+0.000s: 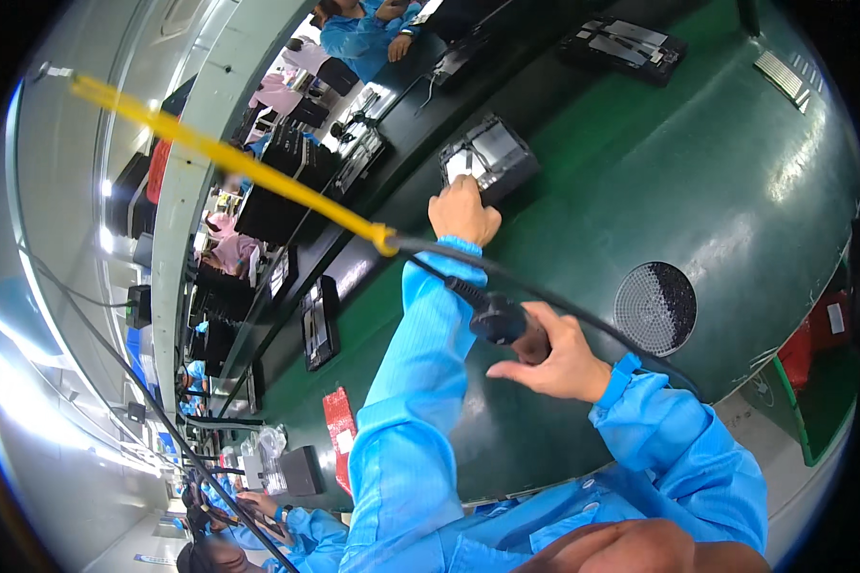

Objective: The worker is assembling electronic screens on a production line, using an electric screwdriver to secure parts.

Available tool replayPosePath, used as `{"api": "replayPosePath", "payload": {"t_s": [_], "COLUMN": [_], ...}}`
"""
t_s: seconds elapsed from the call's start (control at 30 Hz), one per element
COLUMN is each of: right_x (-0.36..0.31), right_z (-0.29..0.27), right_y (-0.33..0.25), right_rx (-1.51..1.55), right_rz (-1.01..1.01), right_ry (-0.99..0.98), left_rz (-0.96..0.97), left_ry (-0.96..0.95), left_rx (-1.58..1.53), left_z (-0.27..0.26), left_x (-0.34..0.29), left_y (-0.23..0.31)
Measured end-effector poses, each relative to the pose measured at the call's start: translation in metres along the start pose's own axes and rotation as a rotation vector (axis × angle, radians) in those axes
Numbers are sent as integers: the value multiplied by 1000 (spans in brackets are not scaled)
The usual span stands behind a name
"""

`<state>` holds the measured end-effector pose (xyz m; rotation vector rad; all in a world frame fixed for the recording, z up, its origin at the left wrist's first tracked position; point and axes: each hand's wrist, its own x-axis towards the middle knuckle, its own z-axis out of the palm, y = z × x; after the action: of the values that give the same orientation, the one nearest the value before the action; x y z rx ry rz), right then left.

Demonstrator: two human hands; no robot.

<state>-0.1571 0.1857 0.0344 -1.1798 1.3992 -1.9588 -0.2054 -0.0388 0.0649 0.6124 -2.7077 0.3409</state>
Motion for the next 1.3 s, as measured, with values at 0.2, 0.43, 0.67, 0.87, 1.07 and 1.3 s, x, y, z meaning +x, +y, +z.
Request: {"api": "replayPosePath", "payload": {"t_s": [0.2, 0.43, 0.67, 0.87, 1.07, 1.3], "right_x": [-1, 9, 24, 26, 13, 14], "right_z": [-12, -76, -75, -54, -30, -25], "right_y": [-21, -62, -26, -11, -17, -21], "right_rx": [143, 75, -181, -333, -140, -175], "right_rz": [3, -187, -214, -153, -144, -231], "right_ry": [122, 370, 540, 481, 356, 300], "left_rz": [216, 176, 236, 185, 202, 105], "left_ry": [159, 216, 8, -31, -27, -106], "left_rx": [-161, -220, -401, -423, -491, -526], "left_z": [-28, -60, -83, -79, -77, -84], "left_x": [-119, -234, -309, -331, -325, -298], "left_y": [-3, 30, 58, 65, 67, 72]}}
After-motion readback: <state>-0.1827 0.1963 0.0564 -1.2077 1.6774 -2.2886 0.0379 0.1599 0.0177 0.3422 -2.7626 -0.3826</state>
